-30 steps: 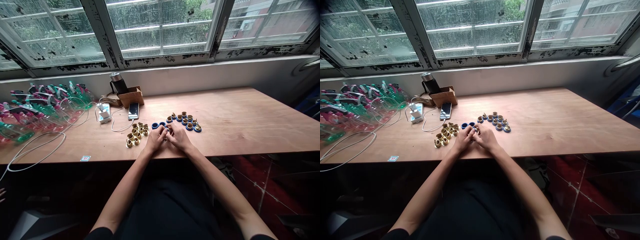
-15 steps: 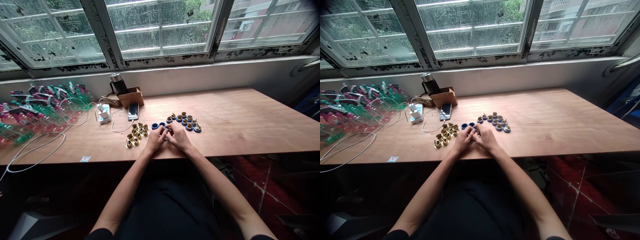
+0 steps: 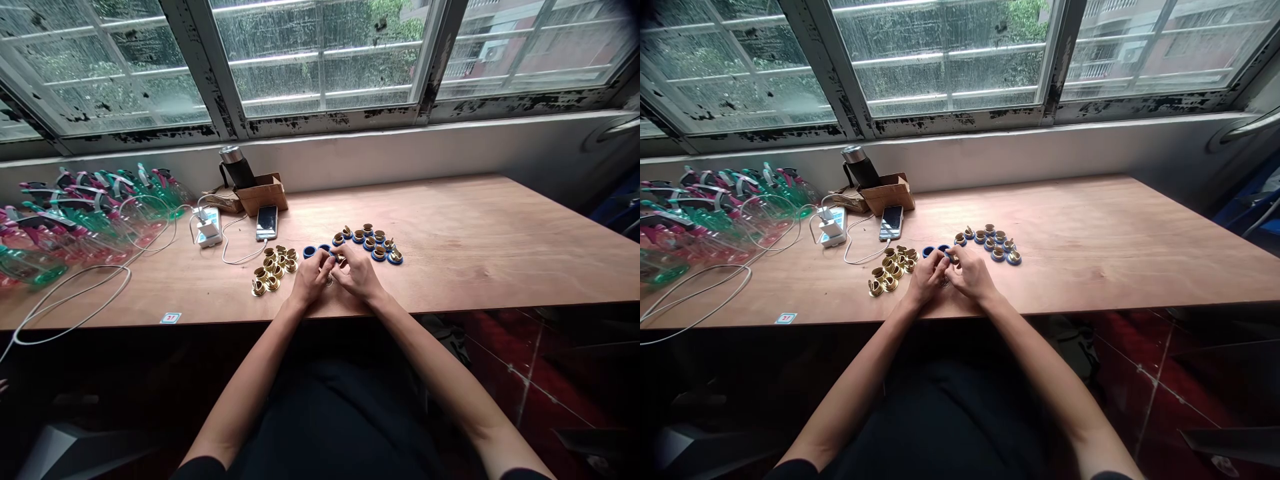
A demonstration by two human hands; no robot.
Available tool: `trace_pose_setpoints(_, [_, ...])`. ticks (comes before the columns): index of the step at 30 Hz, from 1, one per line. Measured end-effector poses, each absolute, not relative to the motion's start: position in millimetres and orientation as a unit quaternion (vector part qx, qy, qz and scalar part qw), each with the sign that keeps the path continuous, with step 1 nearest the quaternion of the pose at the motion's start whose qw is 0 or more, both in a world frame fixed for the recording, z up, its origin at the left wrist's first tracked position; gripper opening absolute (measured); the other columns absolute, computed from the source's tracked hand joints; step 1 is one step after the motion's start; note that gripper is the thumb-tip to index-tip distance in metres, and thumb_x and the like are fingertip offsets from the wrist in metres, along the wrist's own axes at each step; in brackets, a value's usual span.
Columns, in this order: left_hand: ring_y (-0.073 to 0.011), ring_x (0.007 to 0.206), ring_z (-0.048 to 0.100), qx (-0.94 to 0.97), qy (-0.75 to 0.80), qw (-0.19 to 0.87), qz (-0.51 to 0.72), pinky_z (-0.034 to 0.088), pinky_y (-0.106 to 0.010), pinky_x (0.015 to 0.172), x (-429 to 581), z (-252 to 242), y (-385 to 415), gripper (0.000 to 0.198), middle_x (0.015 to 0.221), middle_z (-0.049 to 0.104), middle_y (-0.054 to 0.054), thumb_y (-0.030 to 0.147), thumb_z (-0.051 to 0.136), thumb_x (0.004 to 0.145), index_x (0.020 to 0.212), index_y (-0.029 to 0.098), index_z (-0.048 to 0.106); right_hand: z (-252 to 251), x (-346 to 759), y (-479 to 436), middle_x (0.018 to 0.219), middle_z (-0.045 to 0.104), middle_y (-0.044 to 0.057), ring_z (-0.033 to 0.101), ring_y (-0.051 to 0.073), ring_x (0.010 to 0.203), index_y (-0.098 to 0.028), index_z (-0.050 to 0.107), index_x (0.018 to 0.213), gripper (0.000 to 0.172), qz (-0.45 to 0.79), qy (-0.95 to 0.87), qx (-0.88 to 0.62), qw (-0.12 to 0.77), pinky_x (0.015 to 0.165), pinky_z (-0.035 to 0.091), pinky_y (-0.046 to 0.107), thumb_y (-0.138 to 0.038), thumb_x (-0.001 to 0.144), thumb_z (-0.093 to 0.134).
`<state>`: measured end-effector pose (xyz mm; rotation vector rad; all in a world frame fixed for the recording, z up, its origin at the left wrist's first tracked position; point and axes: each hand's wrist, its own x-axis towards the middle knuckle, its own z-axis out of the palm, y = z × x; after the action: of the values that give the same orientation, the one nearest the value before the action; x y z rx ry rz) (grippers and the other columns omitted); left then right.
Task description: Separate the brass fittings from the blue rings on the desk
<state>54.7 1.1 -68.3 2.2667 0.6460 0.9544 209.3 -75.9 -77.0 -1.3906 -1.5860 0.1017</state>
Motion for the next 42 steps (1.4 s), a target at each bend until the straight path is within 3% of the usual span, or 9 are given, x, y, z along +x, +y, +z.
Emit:
trace_pose_setpoints(8, [-0.0192, 0.081, 0.073, 0.817, 0.233, 0.36, 0.385, 0.053, -0.029, 0.072, 55, -72, 2, 0.027, 0.094, 0.076, -0.005, 0.046, 0.055, 0.104, 0.114, 0.021, 0.054, -74, 209, -76, 0.1, 0.074, 0.007, 0.07, 0.022, 0.081, -0.021, 0.063, 0.114, 0.026, 0.033, -0.65, -0.552, 0.522, 0.072, 0.058, 0.033, -0.02, 0.088, 0.064])
trace_pose_setpoints(14, [-0.0205, 0.088, 0.074, 0.814, 0.241, 0.353, 0.394, 0.055, -0.032, 0.081, 56, -77, 5, 0.029, 0.104, 0.075, -0.007, 0.047, 0.054, 0.105, 0.12, 0.022, 0.053, -74, 208, -76, 0.101, 0.073, 0.007, 0.07, 0.023, 0.082, -0.021, 0.063, 0.113, 0.025, 0.023, -0.653, -0.546, 0.524, 0.074, 0.057, 0.035, -0.02, 0.089, 0.063])
trace_pose_setpoints(26, [-0.0206, 0.087, 0.073, 0.823, 0.236, 0.336, 0.393, 0.054, -0.031, 0.076, 57, -80, 8, 0.029, 0.102, 0.075, -0.008, 0.045, 0.056, 0.104, 0.121, 0.021, 0.055, -77, 207, -75, 0.105, 0.073, 0.009, 0.071, 0.025, 0.087, -0.021, 0.06, 0.117, 0.029, 0.021, -0.658, -0.555, 0.509, 0.075, 0.056, 0.035, -0.016, 0.089, 0.058])
trace_pose_setpoints(33, [-0.02, 0.089, 0.074, 0.822, 0.229, 0.341, 0.394, 0.054, -0.03, 0.076, 56, -79, 8, 0.029, 0.106, 0.075, -0.007, 0.043, 0.058, 0.104, 0.123, 0.022, 0.055, -75, 209, -75, 0.098, 0.073, 0.006, 0.068, 0.022, 0.078, -0.022, 0.06, 0.114, 0.025, 0.052, -0.651, -0.551, 0.519, 0.072, 0.056, 0.033, -0.022, 0.089, 0.063])
trace_pose_setpoints(42, [-0.0214, 0.092, 0.074, 0.826, 0.228, 0.352, 0.375, 0.056, -0.033, 0.082, 56, -76, 6, 0.031, 0.104, 0.076, -0.008, 0.047, 0.054, 0.105, 0.125, 0.023, 0.053, -76, 207, -75, 0.1, 0.072, 0.007, 0.069, 0.023, 0.084, -0.021, 0.061, 0.114, 0.027, 0.011, -0.656, -0.546, 0.522, 0.075, 0.055, 0.034, -0.016, 0.088, 0.059])
